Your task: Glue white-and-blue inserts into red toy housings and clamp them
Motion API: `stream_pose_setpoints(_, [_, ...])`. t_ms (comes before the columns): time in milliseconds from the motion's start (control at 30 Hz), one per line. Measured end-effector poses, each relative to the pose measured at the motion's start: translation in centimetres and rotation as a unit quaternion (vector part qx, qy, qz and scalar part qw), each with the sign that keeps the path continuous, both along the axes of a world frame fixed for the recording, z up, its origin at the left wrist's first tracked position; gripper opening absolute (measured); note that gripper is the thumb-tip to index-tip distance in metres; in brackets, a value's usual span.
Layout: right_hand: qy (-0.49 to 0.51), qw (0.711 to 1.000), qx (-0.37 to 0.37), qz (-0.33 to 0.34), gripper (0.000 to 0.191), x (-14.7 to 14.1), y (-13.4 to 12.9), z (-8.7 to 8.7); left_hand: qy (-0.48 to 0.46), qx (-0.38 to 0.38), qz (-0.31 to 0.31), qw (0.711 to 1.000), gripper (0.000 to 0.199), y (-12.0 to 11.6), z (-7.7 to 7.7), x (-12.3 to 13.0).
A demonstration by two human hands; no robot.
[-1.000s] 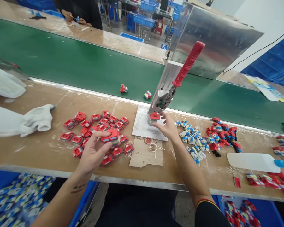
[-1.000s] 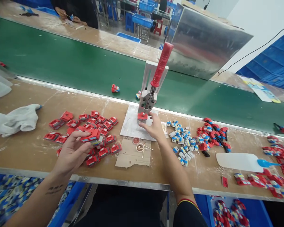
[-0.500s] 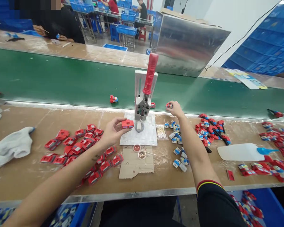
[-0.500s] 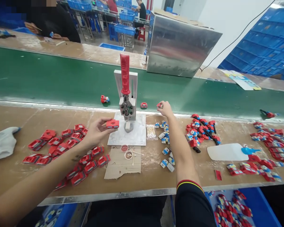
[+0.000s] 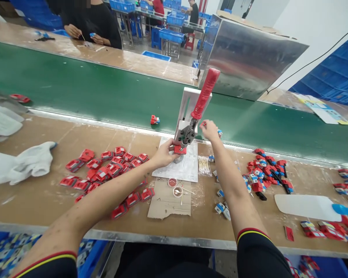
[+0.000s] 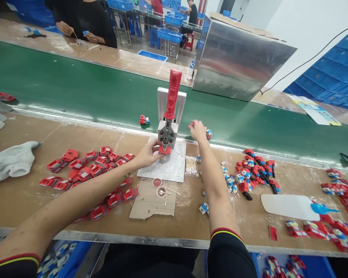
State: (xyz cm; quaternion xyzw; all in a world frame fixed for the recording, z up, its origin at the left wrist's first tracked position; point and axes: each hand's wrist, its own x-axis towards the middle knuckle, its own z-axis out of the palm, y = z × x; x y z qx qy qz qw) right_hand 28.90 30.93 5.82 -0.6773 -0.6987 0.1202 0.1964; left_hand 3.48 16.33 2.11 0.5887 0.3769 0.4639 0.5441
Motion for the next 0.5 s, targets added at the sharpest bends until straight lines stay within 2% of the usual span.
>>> stream_pose_setpoints(67, [0.086,0.993,0.078,-0.018,0.053,0.5,-0.7,2.8,-0.007,-0.001,-0.01,1.0,0.041,0.2,-0.2,0.2])
stream_pose_setpoints(100, [0.17,0.976,0.139,-0.007,0.06,0.4,-1.5,4.6,-0.011,0.0,-0.014,1.0,0.042,0.3,-0.3,0.3])
stream_pose_setpoints(133, [0.271,0.94,0.205,0.013,0.065,-0.1,-2.7,6.6,-0.015,0.001,-0.019,1.0,0.042,0.3,-0.3,0.3])
stream_pose_setpoints(167, [0.396,0.874,0.277,0.058,0.066,-0.9,-4.1,8.6,-0.018,0.003,-0.024,1.0,0.042,0.2,-0.3,0.3])
stream_pose_setpoints(200, [0.459,0.825,0.31,0.11,0.066,-2.0,-5.8,10.7,-0.021,0.005,-0.028,0.999,0.042,0.2,-0.3,0.3])
stream_pose_setpoints(233, [0.479,0.806,0.316,0.144,0.064,-3.3,-7.6,12.7,-0.023,0.007,-0.033,0.999,0.041,0.1,-0.3,0.3])
stream_pose_setpoints(300, [0.471,0.807,0.306,0.184,0.055,-6.1,-11.1,15.8,-0.028,0.011,-0.04,0.999,0.04,-0.1,-0.2,0.3])
stream_pose_setpoints(333, [0.461,0.808,0.307,0.199,0.058,-7.3,-12.5,16.8,-0.03,0.013,-0.043,0.999,0.04,-0.2,-0.2,0.3])
stream_pose_setpoints(400, [0.45,0.805,0.317,0.219,0.067,-8.9,-14.8,17.6,-0.033,0.016,-0.048,0.998,0.039,-0.4,-0.1,0.2])
stream_pose_setpoints(433, [0.448,0.803,0.321,0.228,0.069,-9.3,-15.7,17.5,-0.034,0.018,-0.049,0.998,0.038,-0.5,-0.1,0.1])
stream_pose_setpoints(500, [0.448,0.793,0.318,0.265,0.062,-9.2,-17.6,16.6,-0.034,0.024,-0.05,0.998,0.038,-0.6,0.0,0.1])
